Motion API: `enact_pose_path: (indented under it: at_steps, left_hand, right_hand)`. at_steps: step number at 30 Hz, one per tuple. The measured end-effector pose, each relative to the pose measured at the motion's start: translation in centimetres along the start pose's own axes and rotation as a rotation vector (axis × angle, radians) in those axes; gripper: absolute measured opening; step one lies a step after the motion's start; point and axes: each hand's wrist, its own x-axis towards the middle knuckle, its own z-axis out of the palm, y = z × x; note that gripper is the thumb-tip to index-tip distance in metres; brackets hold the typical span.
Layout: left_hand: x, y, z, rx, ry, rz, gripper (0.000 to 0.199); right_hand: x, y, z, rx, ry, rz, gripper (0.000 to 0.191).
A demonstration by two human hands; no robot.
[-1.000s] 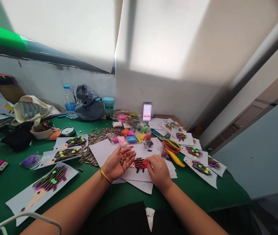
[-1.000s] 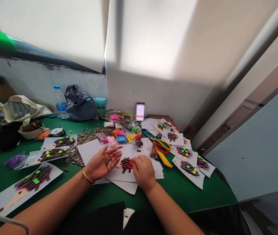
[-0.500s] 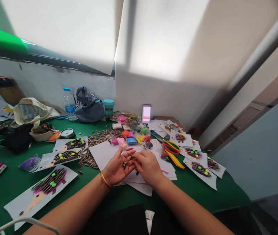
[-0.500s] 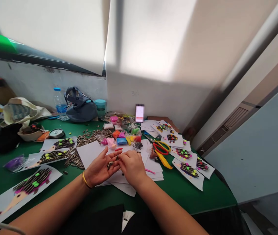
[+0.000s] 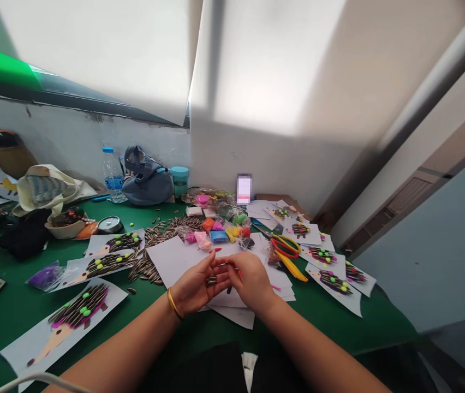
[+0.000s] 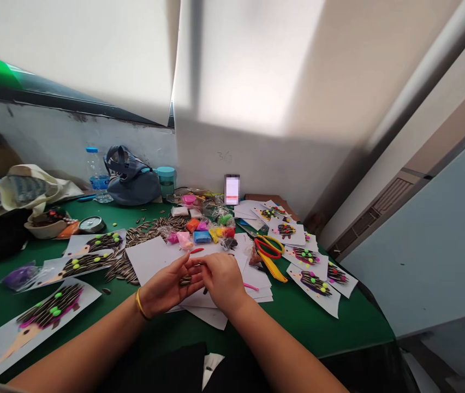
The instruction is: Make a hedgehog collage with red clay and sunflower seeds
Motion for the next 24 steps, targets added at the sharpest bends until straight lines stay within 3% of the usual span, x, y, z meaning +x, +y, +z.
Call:
enact_pose_path:
  at_steps: [4, 11, 15, 20, 24]
  left_hand:
    - [0.2, -0.2, 0.0, 0.253, 0.131, 0.076, 0.023]
    - [0.4, -0.5, 0.1, 0.667, 0.124, 0.214, 0.031]
    - [0.6, -0.5, 0.1, 0.68, 0.156, 0.249, 0.027]
    - [1.0, -0.2, -0.5, 0.612, 0.252, 0.251, 0.024]
    - [1.2, -0.1, -1.0, 0.574, 0.244, 0.241, 0.025]
  right_hand:
    - [-1.0, 0.7, 0.0, 0.068, -0.007, 0.028, 0.017]
    - [-2.0, 0.5, -0.4, 0.23, -0.027, 0.095, 0.014]
    - [-2.3, 1.9, -0.5, 0.35, 0.05, 0.19, 0.012]
    - [-3.4, 4.4, -0.2, 0.295, 0.146, 0.216, 0.009]
    - [-4.4, 4.9, 0.2, 0.214, 0.113, 0.235, 0.011]
